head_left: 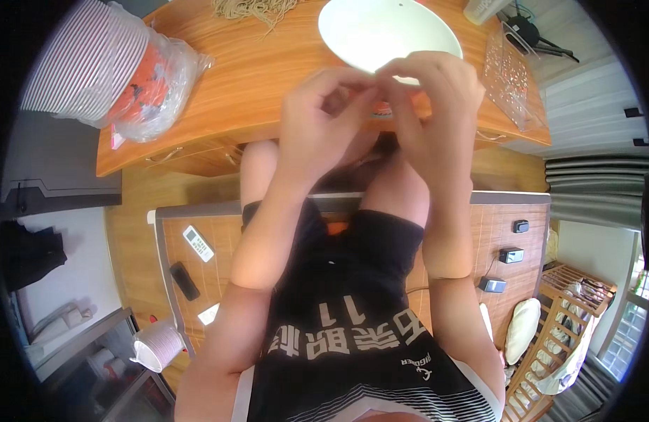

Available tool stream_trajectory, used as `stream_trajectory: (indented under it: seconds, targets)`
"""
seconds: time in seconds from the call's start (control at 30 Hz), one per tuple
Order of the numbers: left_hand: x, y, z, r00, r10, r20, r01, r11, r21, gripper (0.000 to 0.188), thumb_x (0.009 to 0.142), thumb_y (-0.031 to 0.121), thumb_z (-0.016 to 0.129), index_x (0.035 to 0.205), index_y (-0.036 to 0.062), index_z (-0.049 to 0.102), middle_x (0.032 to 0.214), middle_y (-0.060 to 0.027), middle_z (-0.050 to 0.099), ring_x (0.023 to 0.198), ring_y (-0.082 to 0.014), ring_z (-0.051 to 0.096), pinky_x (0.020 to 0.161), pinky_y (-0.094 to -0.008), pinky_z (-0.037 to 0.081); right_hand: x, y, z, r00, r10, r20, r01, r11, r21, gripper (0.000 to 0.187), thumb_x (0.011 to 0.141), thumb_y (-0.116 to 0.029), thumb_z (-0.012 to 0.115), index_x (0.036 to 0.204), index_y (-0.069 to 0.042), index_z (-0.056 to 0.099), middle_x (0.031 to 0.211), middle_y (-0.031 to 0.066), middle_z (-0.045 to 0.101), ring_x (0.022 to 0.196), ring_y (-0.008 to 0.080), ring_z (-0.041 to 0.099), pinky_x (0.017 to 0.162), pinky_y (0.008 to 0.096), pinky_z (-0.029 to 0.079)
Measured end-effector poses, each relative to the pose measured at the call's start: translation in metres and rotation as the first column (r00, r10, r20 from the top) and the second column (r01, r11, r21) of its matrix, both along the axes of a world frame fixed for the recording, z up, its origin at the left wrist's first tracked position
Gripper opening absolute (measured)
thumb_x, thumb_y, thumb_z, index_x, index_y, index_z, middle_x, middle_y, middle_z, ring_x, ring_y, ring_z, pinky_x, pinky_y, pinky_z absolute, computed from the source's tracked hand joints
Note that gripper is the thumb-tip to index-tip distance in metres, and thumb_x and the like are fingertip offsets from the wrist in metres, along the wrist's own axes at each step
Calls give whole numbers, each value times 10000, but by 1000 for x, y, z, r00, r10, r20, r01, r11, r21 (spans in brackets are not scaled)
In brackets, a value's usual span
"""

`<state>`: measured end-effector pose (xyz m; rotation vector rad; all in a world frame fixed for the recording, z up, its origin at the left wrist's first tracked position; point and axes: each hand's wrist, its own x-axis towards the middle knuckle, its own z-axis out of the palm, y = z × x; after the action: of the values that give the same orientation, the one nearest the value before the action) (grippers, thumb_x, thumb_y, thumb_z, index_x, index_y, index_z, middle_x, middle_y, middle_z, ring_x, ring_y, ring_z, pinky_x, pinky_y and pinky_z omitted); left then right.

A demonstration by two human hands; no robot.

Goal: Wrapping rubber bands around paper bowls for packaging.

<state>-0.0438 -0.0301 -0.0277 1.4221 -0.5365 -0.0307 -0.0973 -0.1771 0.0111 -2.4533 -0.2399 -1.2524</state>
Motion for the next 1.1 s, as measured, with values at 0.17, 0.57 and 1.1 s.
stream_trajectory:
  seconds: [0.17, 0.57, 1.1]
  targets:
    - [3, -1, -6, 993, 42, 109, -41, 999, -9, 143, 852, 65, 762, 993, 48, 752, 827, -29, 677, 653, -86, 570, 597, -227, 453, 4, -7, 2, 994, 77, -80, -73, 996, 54, 116, 777, -144, 780, 886, -174, 755, 896, -15, 651, 966, 227, 575, 847, 374, 369]
    - [-4, 8, 3, 898, 178, 402, -242, 963, 116, 123, 839, 55, 737, 959, 83, 742, 844, -71, 680, 667, -212, 644, 610, -292, 507, 4, -24, 9, 990, 117, 77, -81, 926, -368, 165, 728, -138, 792, 890, -166, 772, 988, -43, 688, 1034, 182, 631, 883, 340, 416]
    - [0, -2, 5, 668, 374, 643, -477, 879, -15, 163, 808, 49, 774, 939, 124, 711, 847, -47, 668, 723, -253, 679, 600, -325, 536, 6, -19, 34, 841, 289, -457, -159, 940, 302, 121, 812, -12, 705, 919, -40, 753, 1170, 61, 687, 1315, 265, 539, 1035, 371, 440]
